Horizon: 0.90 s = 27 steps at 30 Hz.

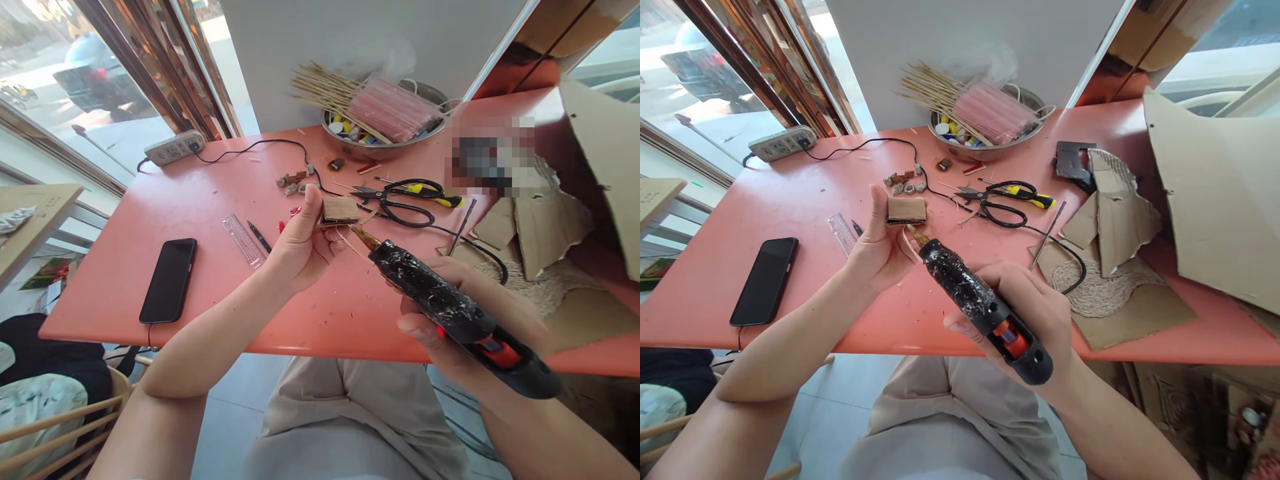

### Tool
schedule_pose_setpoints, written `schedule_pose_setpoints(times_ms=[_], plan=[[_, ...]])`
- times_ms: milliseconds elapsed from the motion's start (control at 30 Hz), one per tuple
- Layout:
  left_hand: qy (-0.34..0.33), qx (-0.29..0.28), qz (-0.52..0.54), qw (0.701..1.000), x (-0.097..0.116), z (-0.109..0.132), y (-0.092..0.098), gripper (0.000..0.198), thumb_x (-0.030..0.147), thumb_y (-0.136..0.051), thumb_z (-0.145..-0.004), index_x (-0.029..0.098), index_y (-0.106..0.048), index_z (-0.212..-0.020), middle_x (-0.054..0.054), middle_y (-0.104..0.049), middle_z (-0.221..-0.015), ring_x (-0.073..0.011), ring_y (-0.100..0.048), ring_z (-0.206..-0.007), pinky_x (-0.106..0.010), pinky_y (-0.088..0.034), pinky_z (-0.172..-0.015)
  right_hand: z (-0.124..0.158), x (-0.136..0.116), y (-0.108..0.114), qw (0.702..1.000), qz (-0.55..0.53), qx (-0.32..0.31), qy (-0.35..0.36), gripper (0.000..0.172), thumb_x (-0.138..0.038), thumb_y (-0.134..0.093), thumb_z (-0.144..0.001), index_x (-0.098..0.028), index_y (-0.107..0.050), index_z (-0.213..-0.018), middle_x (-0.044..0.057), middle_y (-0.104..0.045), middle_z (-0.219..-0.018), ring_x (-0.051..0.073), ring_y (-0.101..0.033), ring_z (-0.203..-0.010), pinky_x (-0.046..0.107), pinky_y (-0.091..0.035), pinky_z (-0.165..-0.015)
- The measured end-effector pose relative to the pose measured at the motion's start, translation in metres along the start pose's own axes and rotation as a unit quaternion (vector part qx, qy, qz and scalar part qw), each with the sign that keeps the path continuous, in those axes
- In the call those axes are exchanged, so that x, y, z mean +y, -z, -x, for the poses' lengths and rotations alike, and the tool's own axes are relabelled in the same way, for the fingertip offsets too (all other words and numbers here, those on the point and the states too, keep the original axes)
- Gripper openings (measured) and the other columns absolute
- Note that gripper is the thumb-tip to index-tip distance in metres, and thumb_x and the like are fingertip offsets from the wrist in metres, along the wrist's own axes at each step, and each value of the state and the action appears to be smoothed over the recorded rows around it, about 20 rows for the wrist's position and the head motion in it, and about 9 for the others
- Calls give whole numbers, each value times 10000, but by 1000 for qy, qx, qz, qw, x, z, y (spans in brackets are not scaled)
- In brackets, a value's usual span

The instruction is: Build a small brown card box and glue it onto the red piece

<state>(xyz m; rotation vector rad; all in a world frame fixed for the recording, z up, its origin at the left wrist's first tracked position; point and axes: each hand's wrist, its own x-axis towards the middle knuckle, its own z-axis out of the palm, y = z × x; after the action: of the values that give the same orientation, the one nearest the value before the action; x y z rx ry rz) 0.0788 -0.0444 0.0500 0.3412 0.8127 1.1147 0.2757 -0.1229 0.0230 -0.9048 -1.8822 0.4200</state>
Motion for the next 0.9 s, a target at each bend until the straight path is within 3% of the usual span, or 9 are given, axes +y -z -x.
schedule_pose_setpoints(times_ms=[167,267,400,667,900], plan=[[-9,1,-3,1000,-2,-1,3,333,505,-838,-1005,188,-787,-918,36,-646,-654,-60,-543,-484,-157,-481,-474,-15,-5,4,997,-52,-63,-4,353,-537,-742,-1075,-276,-621,-869,-34,-719,-736,142,-653,-566,284,-486,-506],[-12,10,-5,1000,-2,1,0,304,494,-836,-1008,195,-812,-964,42,-644,-641,-62,-534,-468,-164,-472,-462,-20,-7,5,996,-58,-56,-35,428,-639,-685,-1083,-266,-645,-875,-45,-680,-670,122,-592,-502,281,-445,-469],[-5,18,-13,1000,-2,3,-7,284,506,-800,-1033,226,-843,-1061,51,-648,-630,-73,-564,-462,-175,-466,-456,-20,-6,0,998,-29,-47,-27,447,-662,-632,-1103,-269,-637,-891,-48,-692,-662,122,-605,-500,278,-447,-473],[-9,6,-18,1000,-2,3,-7,403,606,-764,-1033,209,-835,-1039,86,-531,-560,-71,-533,-422,-184,-479,-455,-20,-6,-3,999,-15,-34,-10,403,-606,-627,-1128,-272,-626,-902,-44,-700,-674,125,-628,-512,285,-452,-477],[-17,-3,-12,1000,-4,1,-1,495,660,-644,-1087,208,-842,-1044,57,-602,-617,-70,-537,-425,-192,-478,-454,-20,-6,-4,998,-34,-27,-40,365,-550,-710,-1093,-275,-624,-869,-34,-716,-674,147,-658,-534,289,-474,-469]])
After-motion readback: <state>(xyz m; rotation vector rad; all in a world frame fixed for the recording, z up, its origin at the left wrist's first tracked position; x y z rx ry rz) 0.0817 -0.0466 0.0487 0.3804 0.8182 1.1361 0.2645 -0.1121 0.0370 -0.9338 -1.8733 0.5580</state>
